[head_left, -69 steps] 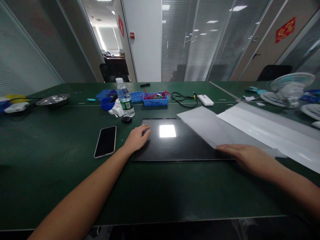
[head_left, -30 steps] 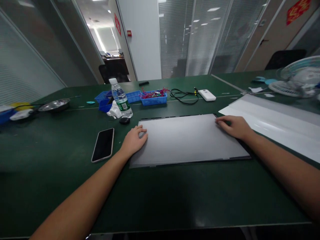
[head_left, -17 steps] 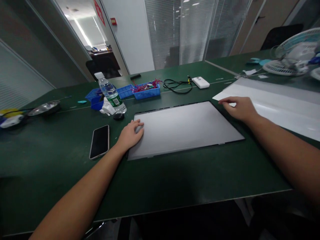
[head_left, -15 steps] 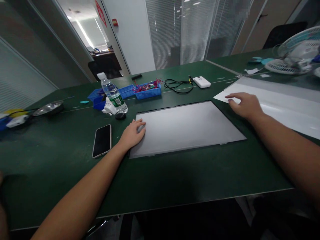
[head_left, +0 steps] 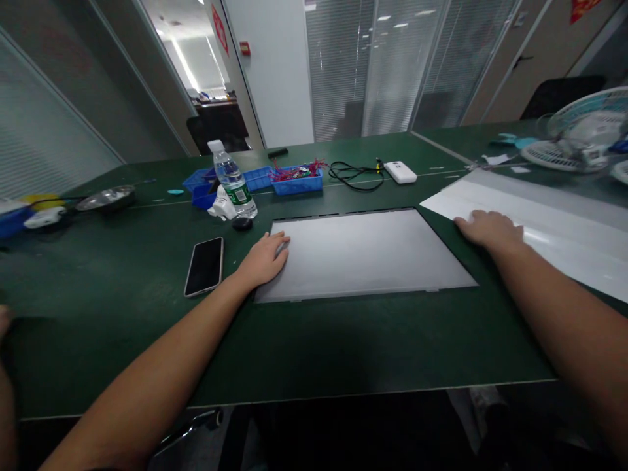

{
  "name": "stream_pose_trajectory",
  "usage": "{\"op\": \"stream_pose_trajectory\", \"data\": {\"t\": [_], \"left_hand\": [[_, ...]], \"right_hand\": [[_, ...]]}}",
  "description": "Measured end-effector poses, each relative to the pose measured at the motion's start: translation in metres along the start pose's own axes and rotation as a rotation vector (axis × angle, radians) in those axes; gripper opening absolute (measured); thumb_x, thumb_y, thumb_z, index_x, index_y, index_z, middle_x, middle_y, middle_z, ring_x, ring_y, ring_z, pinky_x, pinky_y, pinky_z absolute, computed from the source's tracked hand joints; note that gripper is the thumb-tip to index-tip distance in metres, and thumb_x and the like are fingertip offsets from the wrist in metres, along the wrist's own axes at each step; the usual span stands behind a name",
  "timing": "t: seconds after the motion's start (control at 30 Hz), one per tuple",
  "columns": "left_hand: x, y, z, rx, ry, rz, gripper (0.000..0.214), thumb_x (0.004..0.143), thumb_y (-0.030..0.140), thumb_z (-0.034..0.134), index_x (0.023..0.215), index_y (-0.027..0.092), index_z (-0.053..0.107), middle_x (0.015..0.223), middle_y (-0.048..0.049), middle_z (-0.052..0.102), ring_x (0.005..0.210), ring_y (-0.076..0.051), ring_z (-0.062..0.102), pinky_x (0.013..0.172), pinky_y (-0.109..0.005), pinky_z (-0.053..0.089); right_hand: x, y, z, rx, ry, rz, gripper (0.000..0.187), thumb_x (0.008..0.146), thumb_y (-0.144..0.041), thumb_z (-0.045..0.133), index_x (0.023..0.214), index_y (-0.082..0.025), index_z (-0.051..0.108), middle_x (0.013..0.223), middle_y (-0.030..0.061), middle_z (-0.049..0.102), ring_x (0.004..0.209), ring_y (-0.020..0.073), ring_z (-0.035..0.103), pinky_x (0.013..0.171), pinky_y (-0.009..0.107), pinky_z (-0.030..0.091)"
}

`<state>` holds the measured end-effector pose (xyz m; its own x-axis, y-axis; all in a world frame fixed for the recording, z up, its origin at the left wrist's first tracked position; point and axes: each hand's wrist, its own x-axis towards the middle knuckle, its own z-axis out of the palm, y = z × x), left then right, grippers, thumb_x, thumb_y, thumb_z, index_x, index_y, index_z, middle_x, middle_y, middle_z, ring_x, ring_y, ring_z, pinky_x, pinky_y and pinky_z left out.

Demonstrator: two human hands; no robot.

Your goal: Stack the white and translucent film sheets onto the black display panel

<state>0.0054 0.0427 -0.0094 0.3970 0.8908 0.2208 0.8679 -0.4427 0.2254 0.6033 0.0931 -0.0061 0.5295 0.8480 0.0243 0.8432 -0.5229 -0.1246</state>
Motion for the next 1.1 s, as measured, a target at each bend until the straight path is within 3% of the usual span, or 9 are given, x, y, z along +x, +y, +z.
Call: {"op": "stream_pose_trajectory", "data": {"t": [0.07,0.2,0.37,0.47,0.73,0.8,0.87,0.97,1.1], "left_hand": [[0.000,-0.001,0.000,0.002,-0.001,0.005,0.060,0.106,0.042,0.043,0.152,0.010,0.063,0.167,-0.0208,0.060,0.160,-0.033,0.052,0.141,-0.058,0.027],[0.000,-0.002,0.000,0.005,-0.009,0.001,0.062,0.106,0.044,0.043,0.153,0.009,0.062,0.168,-0.0215,0.058,0.160,-0.034,0.051,0.141,-0.059,0.027],[0.000,0.000,-0.002,0.016,-0.022,0.004,0.063,0.107,0.045,0.040,0.153,0.008,0.062,0.168,-0.0231,0.057,0.161,-0.034,0.051,0.141,-0.058,0.027],[0.000,0.000,-0.002,0.021,-0.024,-0.003,0.063,0.106,0.045,0.041,0.153,0.010,0.062,0.169,-0.0221,0.057,0.161,-0.033,0.051,0.140,-0.058,0.028],[0.000,0.000,-0.002,0.021,-0.028,-0.001,0.065,0.106,0.045,0.040,0.154,0.007,0.061,0.169,-0.0229,0.057,0.161,-0.033,0.051,0.141,-0.057,0.026],[0.000,0.000,-0.002,0.023,-0.029,-0.005,0.064,0.106,0.045,0.040,0.154,0.008,0.061,0.169,-0.0217,0.056,0.161,-0.032,0.050,0.141,-0.056,0.026],[0.000,-0.001,-0.002,0.026,-0.031,-0.005,0.064,0.106,0.045,0.041,0.154,0.009,0.061,0.169,-0.0212,0.056,0.161,-0.033,0.050,0.141,-0.057,0.026],[0.001,-0.001,-0.002,0.028,-0.036,0.003,0.065,0.106,0.044,0.040,0.154,0.007,0.061,0.169,-0.0234,0.056,0.161,-0.033,0.050,0.141,-0.058,0.026],[0.000,0.000,-0.002,0.023,-0.034,0.007,0.065,0.106,0.044,0.040,0.154,0.005,0.060,0.168,-0.0245,0.056,0.162,-0.033,0.049,0.141,-0.056,0.025]], "right_hand": [[0.000,0.004,-0.002,0.001,0.042,0.026,0.103,0.097,-0.090,0.035,0.166,-0.015,0.053,0.173,0.0318,0.042,0.158,0.0538,0.039,0.126,0.081,0.025],[0.008,0.020,0.000,-0.015,0.149,-0.051,0.128,0.088,-0.105,0.028,0.179,-0.014,0.034,0.186,0.0293,0.013,0.172,0.0500,0.005,0.131,0.080,0.001],[0.018,0.029,0.002,0.039,-0.006,0.009,0.127,0.085,-0.108,0.027,0.172,-0.017,0.047,0.177,0.0327,0.035,0.165,0.0546,0.029,0.128,0.084,0.009],[0.017,0.025,-0.003,0.018,-0.027,0.014,0.125,0.086,-0.107,0.028,0.169,-0.017,0.051,0.176,0.0329,0.038,0.161,0.0576,0.033,0.126,0.086,0.012],[0.007,0.013,-0.009,-0.093,0.105,-0.058,0.100,0.095,-0.093,0.041,0.149,-0.013,0.068,0.157,0.0364,0.054,0.143,0.0548,0.050,0.110,0.071,0.043],[0.005,0.012,-0.007,-0.087,0.173,-0.112,0.099,0.096,-0.091,0.043,0.153,-0.013,0.065,0.160,0.0347,0.052,0.146,0.0515,0.047,0.113,0.066,0.043],[0.004,0.013,-0.003,-0.069,0.235,-0.144,0.107,0.095,-0.093,0.041,0.163,-0.013,0.055,0.175,0.0338,0.035,0.160,0.0503,0.032,0.122,0.066,0.034],[0.004,0.016,0.001,-0.031,0.134,-0.055,0.121,0.092,-0.101,0.031,0.172,-0.012,0.045,0.183,0.0333,0.019,0.169,0.0516,0.014,0.129,0.073,0.018],[0.008,0.017,-0.001,-0.001,0.001,0.010,0.119,0.089,-0.103,0.030,0.164,-0.013,0.056,0.167,0.0359,0.047,0.155,0.0560,0.041,0.121,0.078,0.030]]}}
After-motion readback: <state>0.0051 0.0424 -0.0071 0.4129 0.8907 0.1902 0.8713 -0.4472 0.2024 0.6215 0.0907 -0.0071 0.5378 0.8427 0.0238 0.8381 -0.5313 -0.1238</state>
